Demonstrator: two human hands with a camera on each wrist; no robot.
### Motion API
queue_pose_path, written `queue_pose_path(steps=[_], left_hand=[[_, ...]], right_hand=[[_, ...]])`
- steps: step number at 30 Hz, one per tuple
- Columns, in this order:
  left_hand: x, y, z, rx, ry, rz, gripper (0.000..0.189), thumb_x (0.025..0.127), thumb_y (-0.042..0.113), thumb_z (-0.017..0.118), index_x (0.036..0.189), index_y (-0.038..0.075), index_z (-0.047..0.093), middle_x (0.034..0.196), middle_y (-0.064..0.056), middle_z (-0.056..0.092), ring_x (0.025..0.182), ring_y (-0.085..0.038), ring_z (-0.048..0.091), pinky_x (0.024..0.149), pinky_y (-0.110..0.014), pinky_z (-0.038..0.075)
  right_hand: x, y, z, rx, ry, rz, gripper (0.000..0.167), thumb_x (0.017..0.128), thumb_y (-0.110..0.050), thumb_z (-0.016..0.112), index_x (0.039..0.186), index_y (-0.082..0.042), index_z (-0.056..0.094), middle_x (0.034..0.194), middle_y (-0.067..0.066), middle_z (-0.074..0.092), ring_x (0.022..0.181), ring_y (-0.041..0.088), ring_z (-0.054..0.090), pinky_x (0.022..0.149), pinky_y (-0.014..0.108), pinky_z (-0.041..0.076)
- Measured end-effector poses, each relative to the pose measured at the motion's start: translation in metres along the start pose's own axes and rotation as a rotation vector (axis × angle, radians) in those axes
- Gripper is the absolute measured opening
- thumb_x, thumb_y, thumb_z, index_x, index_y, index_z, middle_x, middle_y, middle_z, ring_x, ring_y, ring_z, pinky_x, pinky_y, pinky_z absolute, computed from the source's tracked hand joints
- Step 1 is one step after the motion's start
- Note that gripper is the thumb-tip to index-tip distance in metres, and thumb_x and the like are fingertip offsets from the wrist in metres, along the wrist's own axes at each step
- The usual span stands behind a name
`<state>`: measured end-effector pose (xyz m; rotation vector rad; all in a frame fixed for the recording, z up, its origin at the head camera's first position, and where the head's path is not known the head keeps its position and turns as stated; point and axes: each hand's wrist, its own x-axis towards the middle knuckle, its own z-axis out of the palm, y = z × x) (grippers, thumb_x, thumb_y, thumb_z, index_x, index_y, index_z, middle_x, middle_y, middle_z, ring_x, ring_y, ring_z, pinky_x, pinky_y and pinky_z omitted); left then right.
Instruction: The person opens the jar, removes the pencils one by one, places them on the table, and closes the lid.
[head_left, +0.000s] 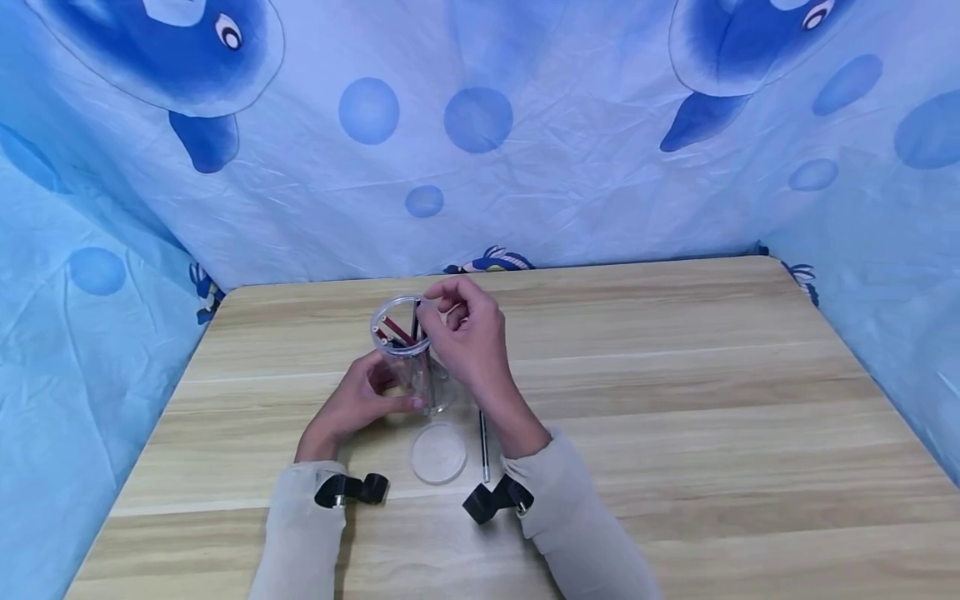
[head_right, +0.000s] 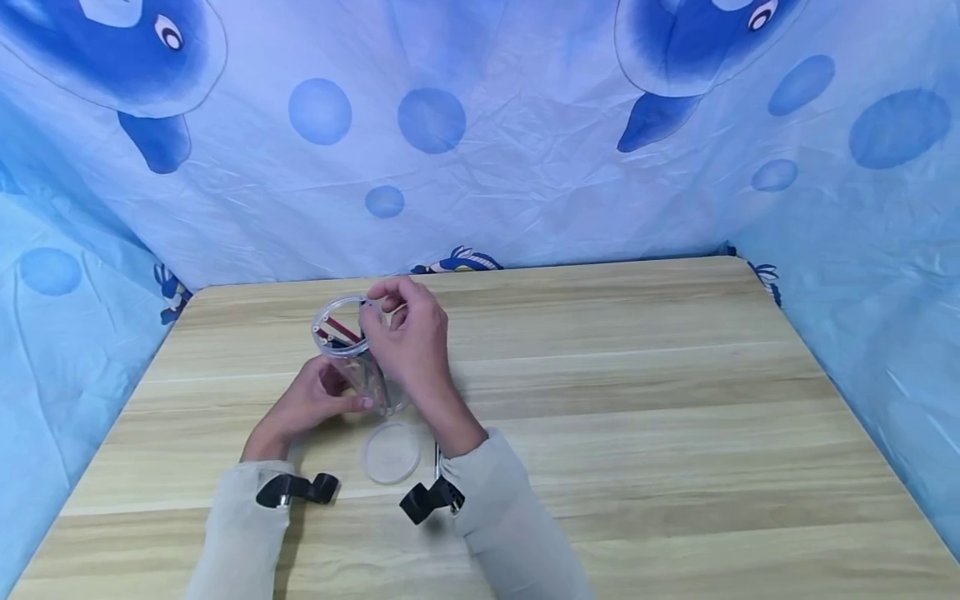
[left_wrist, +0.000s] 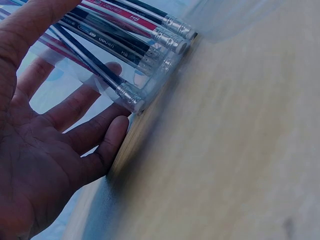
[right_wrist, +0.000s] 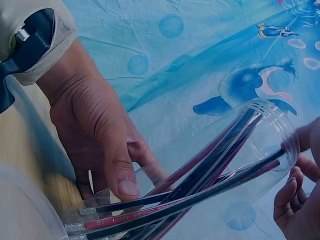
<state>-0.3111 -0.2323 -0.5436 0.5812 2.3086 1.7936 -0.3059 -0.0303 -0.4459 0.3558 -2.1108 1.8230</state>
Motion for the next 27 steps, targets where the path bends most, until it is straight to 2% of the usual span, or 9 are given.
queue_pose_path(steps=[5,11,15,19,27], left_hand=[[0.0002,-0.0013,0.0005,0.019,-0.004,0.001,0.073,0.076,0.007,0.086,0.14,0.017,0.054,0.13,-0.004,0.063,0.121,-0.025,0.058,0.109,-0.041,0.04],[0.0002,-0.0025,0.0004,0.028,0.003,0.008,0.068,0.076,0.005,0.086,0.137,0.014,0.056,0.122,-0.008,0.064,0.114,-0.025,0.06,0.104,-0.037,0.045],[-0.0009,-0.0016,-0.0004,0.031,0.016,0.008,0.066,0.076,0.005,0.086,0.135,0.013,0.057,0.119,-0.009,0.064,0.112,-0.025,0.061,0.103,-0.035,0.046],[-0.0002,-0.0004,0.0002,0.031,0.01,0.007,0.069,0.076,0.006,0.086,0.138,0.016,0.055,0.126,-0.006,0.063,0.118,-0.025,0.059,0.107,-0.036,0.043],[0.0008,-0.0006,0.002,0.029,0.007,0.008,0.07,0.076,0.004,0.086,0.138,0.014,0.055,0.13,-0.006,0.062,0.118,-0.024,0.059,0.105,-0.033,0.044]], right_hand=[[-0.0016,0.0004,-0.0009,-0.123,-0.086,-0.036,0.01,0.087,-0.02,0.071,0.095,-0.014,0.073,0.088,0.003,0.052,0.064,0.013,0.046,0.06,0.025,0.041],[-0.003,0.0035,0.0016,-0.254,-0.11,-0.095,0.018,0.089,-0.031,0.068,0.097,-0.018,0.077,0.097,0.002,0.046,0.071,0.018,0.047,0.061,0.029,0.04],[-0.003,0.0025,0.0025,-0.294,-0.115,-0.114,0.022,0.089,-0.034,0.066,0.094,-0.017,0.08,0.099,0.001,0.046,0.075,0.019,0.048,0.06,0.029,0.039],[-0.0032,0.0019,0.002,-0.325,-0.114,-0.137,0.024,0.09,-0.034,0.064,0.09,-0.017,0.08,0.097,0.001,0.045,0.077,0.016,0.044,0.059,0.029,0.038],[-0.0045,0.0029,0.0019,-0.327,-0.109,-0.158,0.026,0.091,-0.032,0.062,0.09,-0.014,0.08,0.093,0.002,0.045,0.082,0.015,0.04,0.061,0.029,0.037]])
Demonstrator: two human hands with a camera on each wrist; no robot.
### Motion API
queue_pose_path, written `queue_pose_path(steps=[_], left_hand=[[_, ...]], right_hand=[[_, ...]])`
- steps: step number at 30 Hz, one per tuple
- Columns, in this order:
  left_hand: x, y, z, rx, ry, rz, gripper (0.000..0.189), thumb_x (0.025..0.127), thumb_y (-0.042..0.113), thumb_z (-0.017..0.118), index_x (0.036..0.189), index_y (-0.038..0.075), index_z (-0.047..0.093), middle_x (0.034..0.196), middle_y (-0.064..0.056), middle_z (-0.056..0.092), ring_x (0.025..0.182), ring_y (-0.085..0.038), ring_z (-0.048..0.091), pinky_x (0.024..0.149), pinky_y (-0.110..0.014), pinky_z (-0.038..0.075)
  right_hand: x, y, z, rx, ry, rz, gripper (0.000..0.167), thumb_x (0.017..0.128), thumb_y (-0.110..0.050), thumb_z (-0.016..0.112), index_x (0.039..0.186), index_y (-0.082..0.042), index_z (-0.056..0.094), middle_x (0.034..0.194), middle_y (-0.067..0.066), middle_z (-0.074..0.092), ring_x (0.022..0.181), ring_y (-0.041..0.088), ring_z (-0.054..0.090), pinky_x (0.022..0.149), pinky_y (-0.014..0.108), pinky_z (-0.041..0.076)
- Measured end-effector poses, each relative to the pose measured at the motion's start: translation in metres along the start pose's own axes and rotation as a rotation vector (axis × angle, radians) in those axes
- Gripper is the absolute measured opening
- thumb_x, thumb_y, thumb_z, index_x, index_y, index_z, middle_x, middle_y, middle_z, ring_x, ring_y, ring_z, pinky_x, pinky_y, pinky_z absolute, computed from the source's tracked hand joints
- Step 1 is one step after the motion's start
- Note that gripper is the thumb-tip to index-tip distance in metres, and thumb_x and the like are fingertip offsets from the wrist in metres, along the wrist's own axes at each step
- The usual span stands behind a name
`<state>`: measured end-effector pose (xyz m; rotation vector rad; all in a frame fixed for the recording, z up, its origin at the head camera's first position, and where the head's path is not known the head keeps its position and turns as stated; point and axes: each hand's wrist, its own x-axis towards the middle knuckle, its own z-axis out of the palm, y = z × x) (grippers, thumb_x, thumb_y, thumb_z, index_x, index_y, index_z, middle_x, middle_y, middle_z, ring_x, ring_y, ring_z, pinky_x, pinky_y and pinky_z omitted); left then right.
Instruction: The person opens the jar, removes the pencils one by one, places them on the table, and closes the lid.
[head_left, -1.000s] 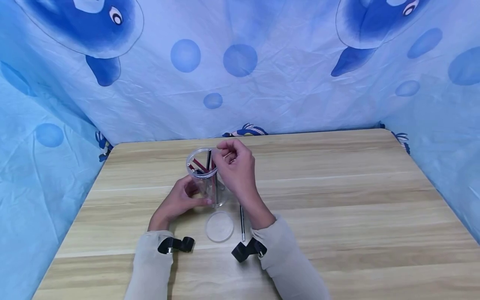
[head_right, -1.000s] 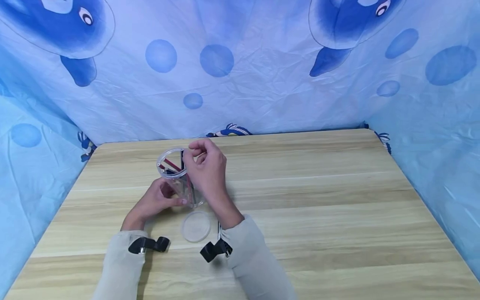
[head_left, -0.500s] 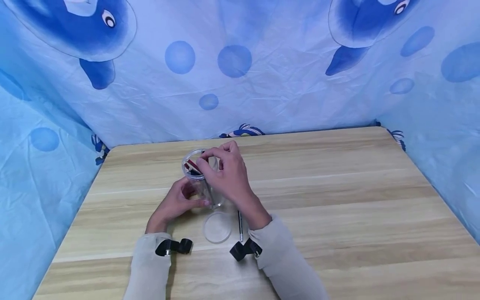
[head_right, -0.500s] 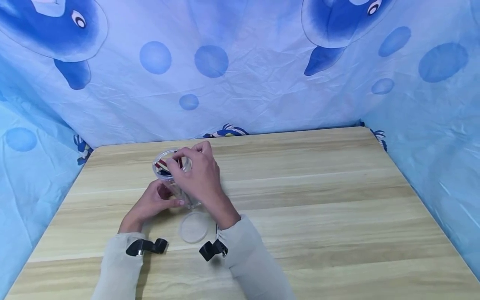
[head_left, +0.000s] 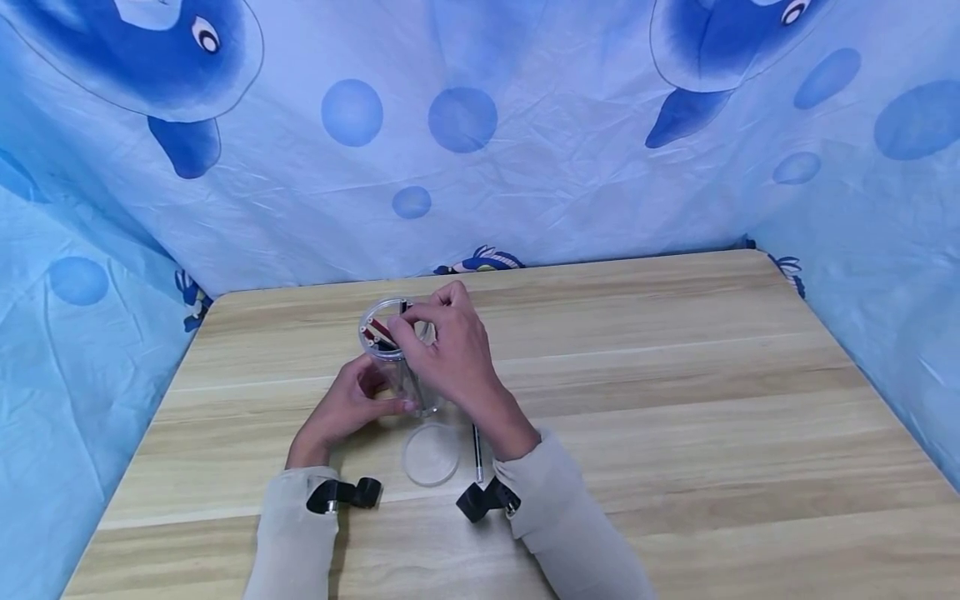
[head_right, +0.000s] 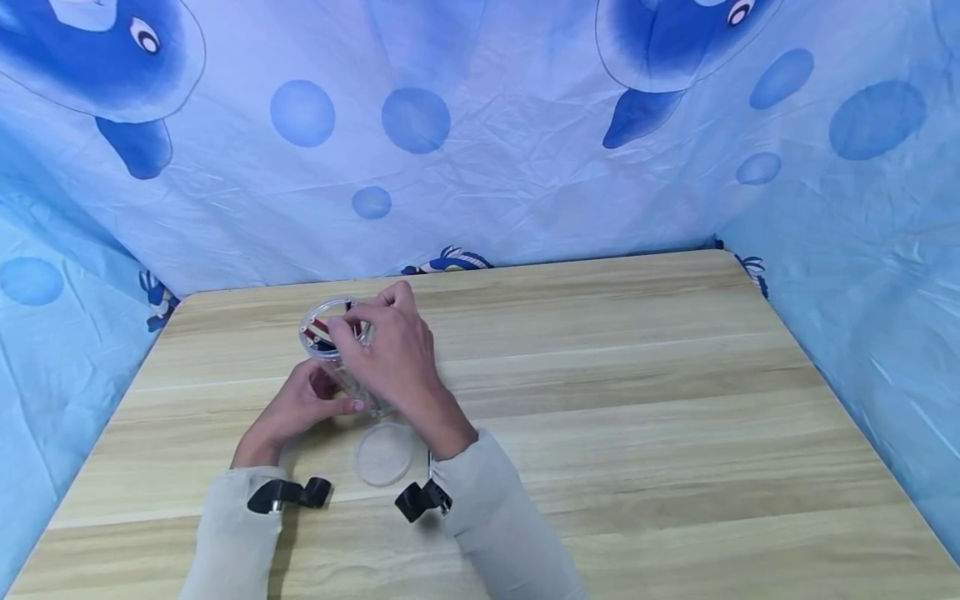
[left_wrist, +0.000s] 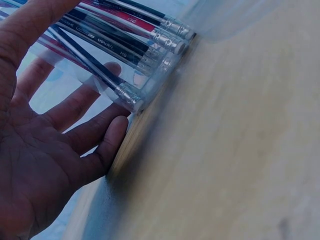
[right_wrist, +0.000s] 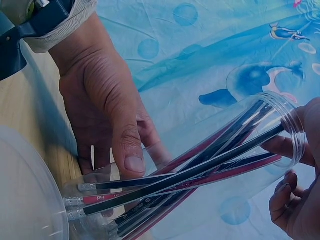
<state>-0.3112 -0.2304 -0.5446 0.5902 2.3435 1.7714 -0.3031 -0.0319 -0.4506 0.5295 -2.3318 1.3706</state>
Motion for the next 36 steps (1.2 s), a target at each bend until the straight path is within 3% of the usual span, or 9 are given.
queue_pose_path(steps=[17,31,36], left_hand=[[-0.0012,-0.0006,-0.0002,0.0,0.003,0.005,0.071,0.076,0.003,0.086,0.139,0.011,0.054,0.13,-0.007,0.062,0.118,-0.024,0.059,0.105,-0.032,0.045],[-0.0002,-0.0018,-0.0003,-0.003,0.004,0.014,0.073,0.075,0.003,0.086,0.139,0.011,0.054,0.133,-0.008,0.061,0.12,-0.022,0.059,0.106,-0.032,0.044],[-0.0001,-0.002,-0.0001,-0.006,0.006,0.016,0.073,0.075,0.002,0.086,0.14,0.011,0.053,0.134,-0.007,0.06,0.121,-0.022,0.058,0.106,-0.031,0.044]], right_hand=[[-0.001,-0.0013,-0.0005,0.0,0.047,-0.023,0.029,0.097,-0.032,0.059,0.096,-0.011,0.079,0.09,0.003,0.045,0.077,0.014,0.04,0.06,0.029,0.036],[0.0013,-0.0015,-0.0045,0.111,0.12,-0.089,0.025,0.099,-0.025,0.061,0.094,-0.005,0.074,0.09,0.004,0.045,0.066,0.012,0.042,0.06,0.026,0.039],[0.0018,-0.0031,-0.0067,0.149,0.134,-0.098,0.024,0.1,-0.024,0.059,0.095,-0.005,0.073,0.088,0.009,0.048,0.065,0.011,0.043,0.078,0.023,0.043]])
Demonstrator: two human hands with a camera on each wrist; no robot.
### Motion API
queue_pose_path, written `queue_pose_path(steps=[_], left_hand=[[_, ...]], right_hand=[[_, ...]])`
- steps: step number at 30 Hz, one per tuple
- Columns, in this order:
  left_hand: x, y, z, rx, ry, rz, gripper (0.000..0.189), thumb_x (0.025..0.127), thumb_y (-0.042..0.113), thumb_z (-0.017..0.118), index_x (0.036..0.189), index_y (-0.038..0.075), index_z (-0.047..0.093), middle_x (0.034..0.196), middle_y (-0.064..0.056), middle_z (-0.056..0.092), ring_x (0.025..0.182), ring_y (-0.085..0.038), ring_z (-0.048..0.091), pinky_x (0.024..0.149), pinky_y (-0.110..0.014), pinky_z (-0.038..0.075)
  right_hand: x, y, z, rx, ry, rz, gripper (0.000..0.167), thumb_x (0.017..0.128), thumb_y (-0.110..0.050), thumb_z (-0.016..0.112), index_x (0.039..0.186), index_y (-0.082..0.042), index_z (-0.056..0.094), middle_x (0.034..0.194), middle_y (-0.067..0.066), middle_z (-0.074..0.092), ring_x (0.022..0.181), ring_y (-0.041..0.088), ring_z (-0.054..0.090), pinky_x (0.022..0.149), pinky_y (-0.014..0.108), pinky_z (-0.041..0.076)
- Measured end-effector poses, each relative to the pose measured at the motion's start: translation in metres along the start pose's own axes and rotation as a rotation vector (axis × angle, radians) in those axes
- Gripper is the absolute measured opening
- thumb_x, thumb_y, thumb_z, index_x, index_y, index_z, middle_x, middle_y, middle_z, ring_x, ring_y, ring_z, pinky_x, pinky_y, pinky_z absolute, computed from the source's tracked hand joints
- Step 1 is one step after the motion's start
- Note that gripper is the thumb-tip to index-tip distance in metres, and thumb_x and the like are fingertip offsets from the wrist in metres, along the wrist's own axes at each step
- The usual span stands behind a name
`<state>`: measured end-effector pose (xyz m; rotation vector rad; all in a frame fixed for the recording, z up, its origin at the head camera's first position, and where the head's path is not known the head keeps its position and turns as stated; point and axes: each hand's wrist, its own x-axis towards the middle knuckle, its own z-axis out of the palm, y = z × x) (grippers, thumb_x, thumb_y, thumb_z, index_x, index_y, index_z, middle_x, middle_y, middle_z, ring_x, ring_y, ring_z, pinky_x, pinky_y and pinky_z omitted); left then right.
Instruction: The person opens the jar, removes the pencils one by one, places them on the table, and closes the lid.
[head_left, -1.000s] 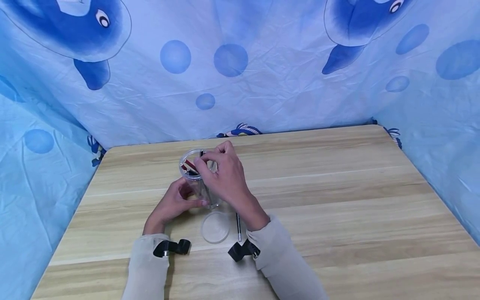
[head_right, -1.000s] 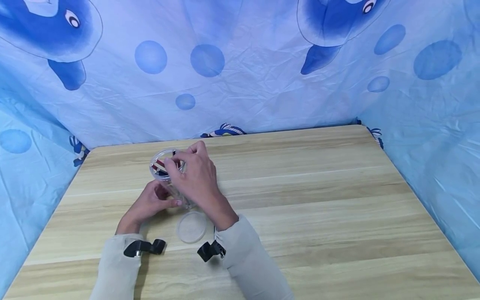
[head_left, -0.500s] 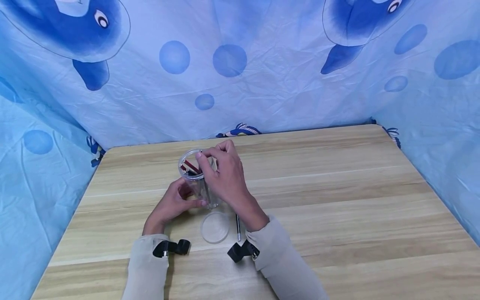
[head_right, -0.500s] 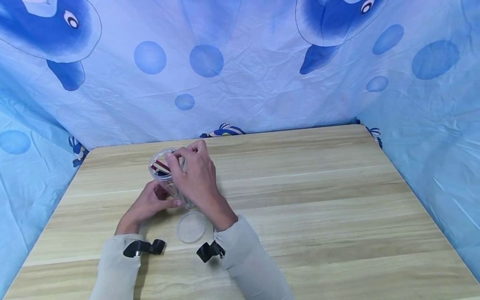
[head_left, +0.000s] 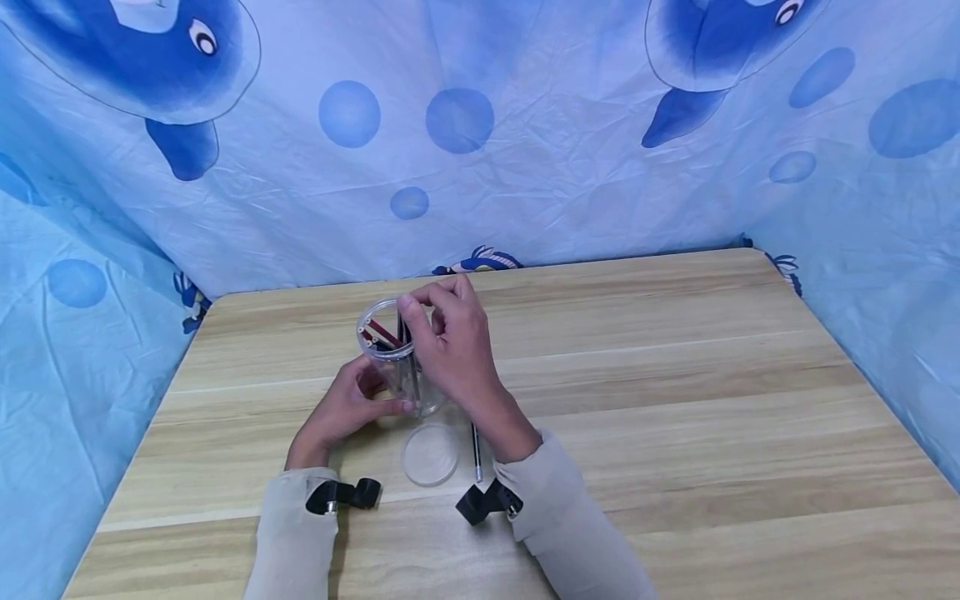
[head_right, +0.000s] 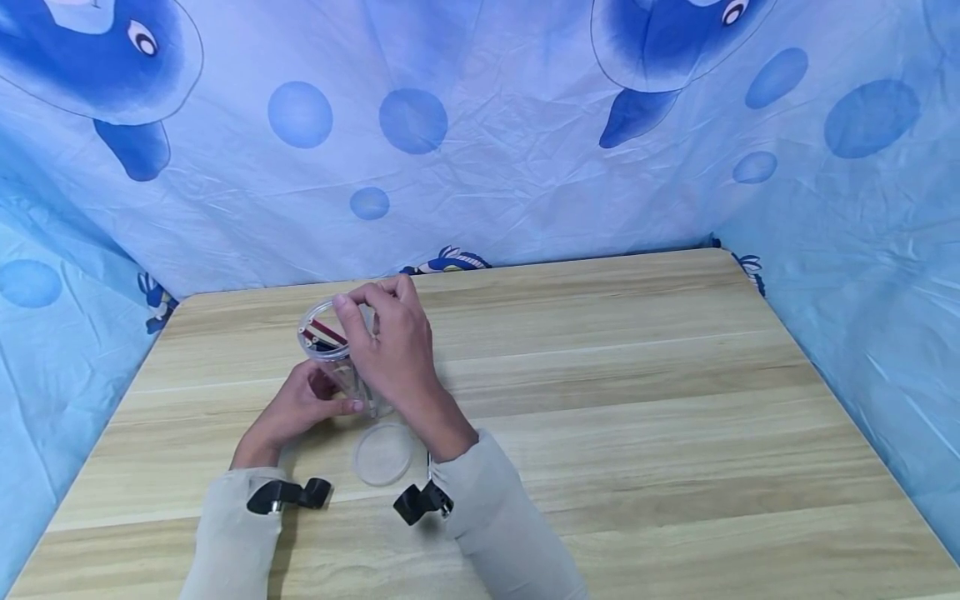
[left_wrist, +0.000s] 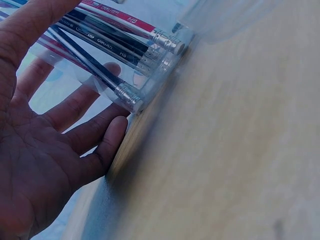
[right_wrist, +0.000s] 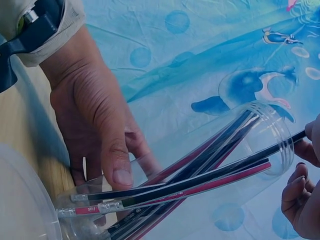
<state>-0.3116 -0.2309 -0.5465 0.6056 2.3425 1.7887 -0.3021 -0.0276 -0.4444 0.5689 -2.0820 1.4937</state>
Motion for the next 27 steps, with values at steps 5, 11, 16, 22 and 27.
queue_pose_path(steps=[5,11,16,22,27], left_hand=[[0.0,0.0,0.0,-0.007,0.002,-0.001,0.072,0.075,0.002,0.086,0.139,0.01,0.054,0.134,-0.008,0.06,0.122,-0.022,0.058,0.106,-0.032,0.043],[-0.001,0.001,0.001,-0.006,0.009,-0.005,0.071,0.074,0.001,0.086,0.137,0.008,0.055,0.13,-0.01,0.063,0.118,-0.022,0.06,0.106,-0.033,0.044],[0.0,0.002,0.002,0.0,0.01,-0.004,0.071,0.074,0.001,0.086,0.137,0.008,0.055,0.127,-0.01,0.065,0.117,-0.022,0.061,0.105,-0.032,0.045],[0.0,0.001,0.002,-0.003,0.01,-0.009,0.071,0.074,0.001,0.086,0.137,0.007,0.055,0.128,-0.011,0.064,0.117,-0.022,0.061,0.106,-0.032,0.044],[0.0,0.001,0.002,-0.002,0.008,-0.013,0.073,0.074,0.002,0.086,0.139,0.008,0.054,0.132,-0.01,0.062,0.12,-0.021,0.059,0.106,-0.033,0.043]], right_hand=[[0.0,-0.003,-0.003,0.03,0.013,0.009,0.023,0.102,-0.024,0.057,0.096,-0.006,0.07,0.09,0.006,0.055,0.069,0.013,0.051,0.065,0.024,0.045],[0.002,-0.004,-0.007,0.136,0.024,-0.025,0.022,0.106,-0.022,0.051,0.096,-0.005,0.063,0.086,0.005,0.068,0.063,0.014,0.058,0.056,0.024,0.047],[0.003,-0.002,-0.009,0.224,0.015,-0.037,0.021,0.106,-0.02,0.049,0.099,-0.003,0.061,0.083,0.006,0.07,0.056,0.013,0.06,0.052,0.025,0.05],[0.002,-0.003,-0.01,0.251,0.012,-0.021,0.019,0.105,-0.018,0.051,0.104,-0.001,0.06,0.083,0.009,0.07,0.057,0.011,0.061,0.055,0.027,0.055],[0.002,-0.004,-0.012,0.27,0.009,-0.009,0.018,0.105,-0.014,0.052,0.107,0.002,0.059,0.086,0.011,0.071,0.058,0.011,0.063,0.057,0.03,0.057]])
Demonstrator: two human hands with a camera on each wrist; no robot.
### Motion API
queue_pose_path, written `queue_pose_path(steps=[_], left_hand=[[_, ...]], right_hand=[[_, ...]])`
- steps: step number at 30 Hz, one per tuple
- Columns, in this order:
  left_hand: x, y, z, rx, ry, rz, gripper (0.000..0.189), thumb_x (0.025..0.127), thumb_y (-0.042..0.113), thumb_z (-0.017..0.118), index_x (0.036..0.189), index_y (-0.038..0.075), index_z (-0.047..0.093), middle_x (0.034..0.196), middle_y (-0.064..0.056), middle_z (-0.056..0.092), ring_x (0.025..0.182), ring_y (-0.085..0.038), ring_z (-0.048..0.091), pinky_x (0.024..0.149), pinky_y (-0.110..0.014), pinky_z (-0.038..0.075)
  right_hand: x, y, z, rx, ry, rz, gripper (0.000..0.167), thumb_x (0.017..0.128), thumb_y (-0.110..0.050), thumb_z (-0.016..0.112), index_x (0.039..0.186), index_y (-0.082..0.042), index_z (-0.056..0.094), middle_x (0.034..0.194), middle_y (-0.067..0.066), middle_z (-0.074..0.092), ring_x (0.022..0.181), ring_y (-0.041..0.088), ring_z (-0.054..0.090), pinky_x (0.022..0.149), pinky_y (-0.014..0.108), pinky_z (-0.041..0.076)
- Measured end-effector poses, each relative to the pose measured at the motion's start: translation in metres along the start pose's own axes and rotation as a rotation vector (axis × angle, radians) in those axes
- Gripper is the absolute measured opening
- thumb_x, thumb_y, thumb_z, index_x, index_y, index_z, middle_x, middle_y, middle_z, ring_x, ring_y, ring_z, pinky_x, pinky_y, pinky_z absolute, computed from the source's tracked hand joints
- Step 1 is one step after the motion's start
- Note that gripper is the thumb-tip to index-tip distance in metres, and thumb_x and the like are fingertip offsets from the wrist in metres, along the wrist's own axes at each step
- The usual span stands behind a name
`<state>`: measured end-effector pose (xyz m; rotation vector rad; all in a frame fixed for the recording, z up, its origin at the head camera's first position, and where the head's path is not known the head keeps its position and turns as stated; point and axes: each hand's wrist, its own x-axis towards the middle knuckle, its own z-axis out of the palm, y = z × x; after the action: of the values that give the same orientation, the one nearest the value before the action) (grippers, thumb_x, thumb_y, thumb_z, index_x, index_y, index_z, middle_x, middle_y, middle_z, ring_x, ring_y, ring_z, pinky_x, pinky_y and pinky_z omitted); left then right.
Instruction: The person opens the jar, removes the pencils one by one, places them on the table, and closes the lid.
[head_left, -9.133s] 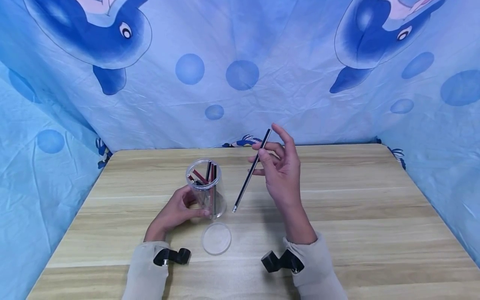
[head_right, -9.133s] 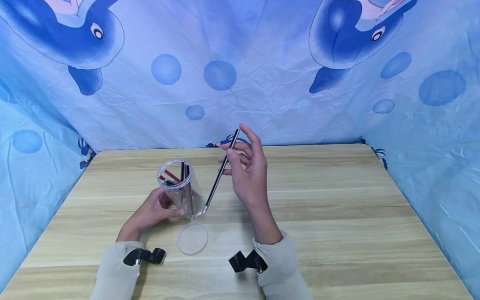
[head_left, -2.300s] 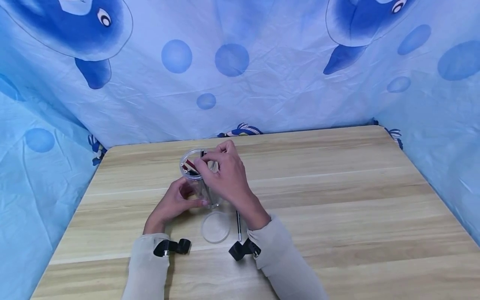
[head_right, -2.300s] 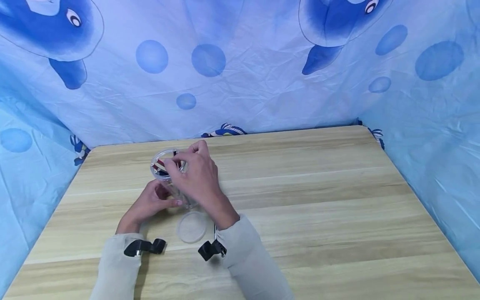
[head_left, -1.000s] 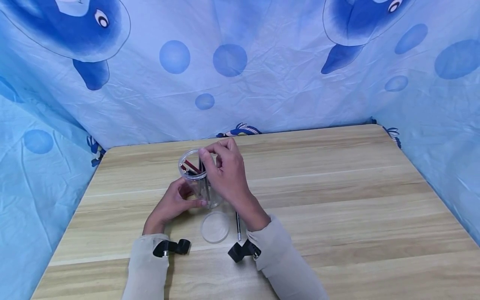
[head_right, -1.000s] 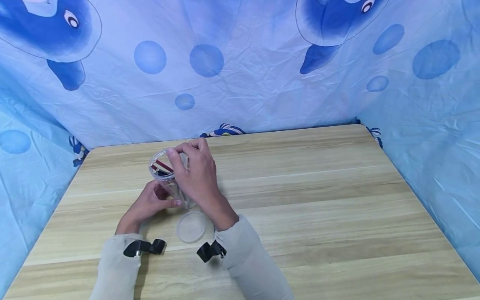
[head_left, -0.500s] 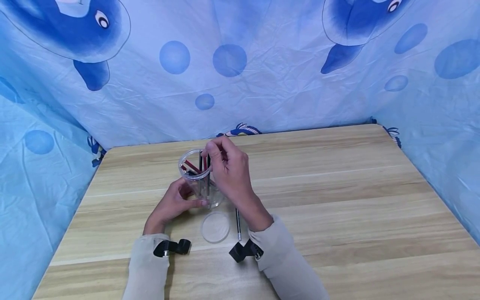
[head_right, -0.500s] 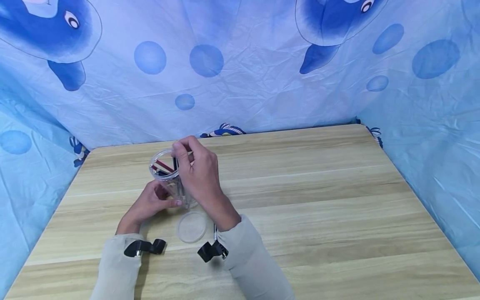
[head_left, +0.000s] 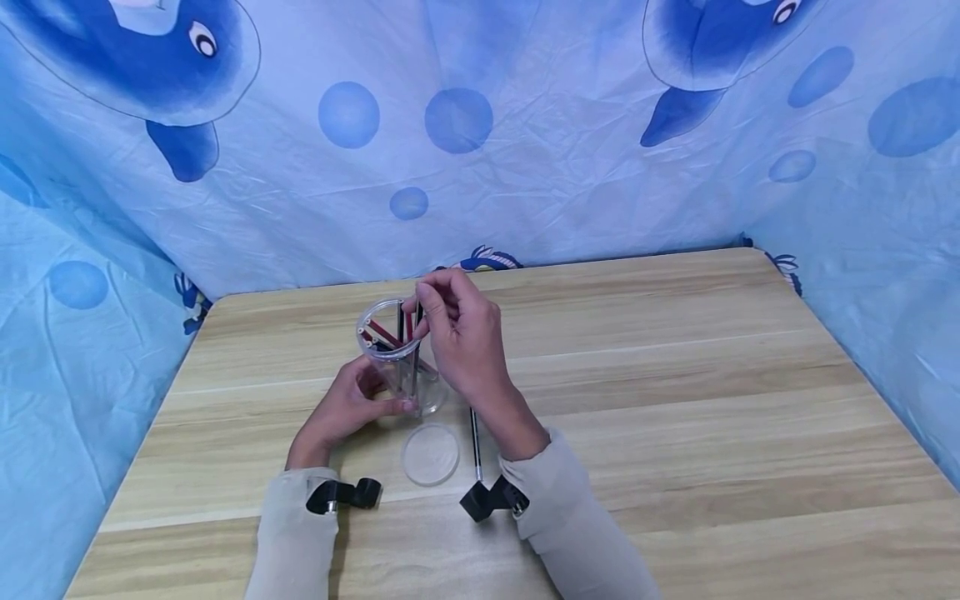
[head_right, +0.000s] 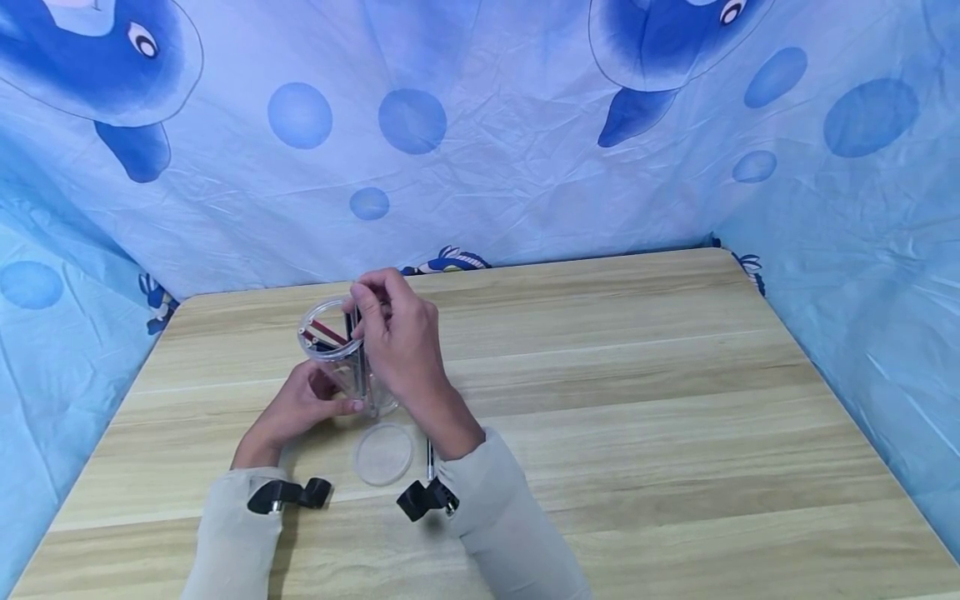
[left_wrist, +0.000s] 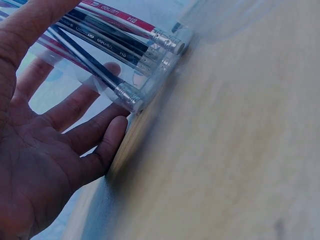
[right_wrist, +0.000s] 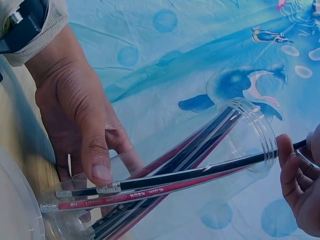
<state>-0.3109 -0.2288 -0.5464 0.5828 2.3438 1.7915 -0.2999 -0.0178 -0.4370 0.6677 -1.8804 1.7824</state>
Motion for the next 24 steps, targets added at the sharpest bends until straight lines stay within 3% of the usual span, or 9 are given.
queue_pose_path(steps=[11,18,24], left_hand=[[-0.0006,0.0014,-0.0012,0.007,-0.002,-0.004,0.07,0.075,0.004,0.086,0.137,0.01,0.055,0.127,-0.009,0.064,0.118,-0.024,0.06,0.105,-0.031,0.044],[-0.0002,-0.0001,-0.0012,0.008,-0.001,0.002,0.068,0.075,0.004,0.086,0.135,0.009,0.056,0.126,-0.01,0.064,0.117,-0.023,0.061,0.105,-0.029,0.044],[-0.0002,-0.0003,-0.0014,0.019,-0.001,-0.006,0.069,0.074,0.005,0.087,0.136,0.011,0.056,0.126,-0.008,0.065,0.117,-0.023,0.061,0.105,-0.029,0.043]], right_hand=[[0.0006,-0.0013,-0.0024,-0.023,-0.01,0.03,0.019,0.097,-0.002,0.061,0.115,0.004,0.058,0.097,0.013,0.072,0.073,0.016,0.069,0.064,0.025,0.057],[0.002,-0.0026,-0.0065,-0.081,0.027,0.026,0.019,0.095,-0.01,0.067,0.112,-0.002,0.065,0.097,0.004,0.074,0.08,0.009,0.064,0.059,0.025,0.05],[0.0024,-0.0009,-0.0089,-0.003,0.038,-0.012,0.025,0.098,-0.009,0.063,0.122,-0.004,0.061,0.103,0.007,0.074,0.097,0.012,0.068,0.074,0.029,0.057]])
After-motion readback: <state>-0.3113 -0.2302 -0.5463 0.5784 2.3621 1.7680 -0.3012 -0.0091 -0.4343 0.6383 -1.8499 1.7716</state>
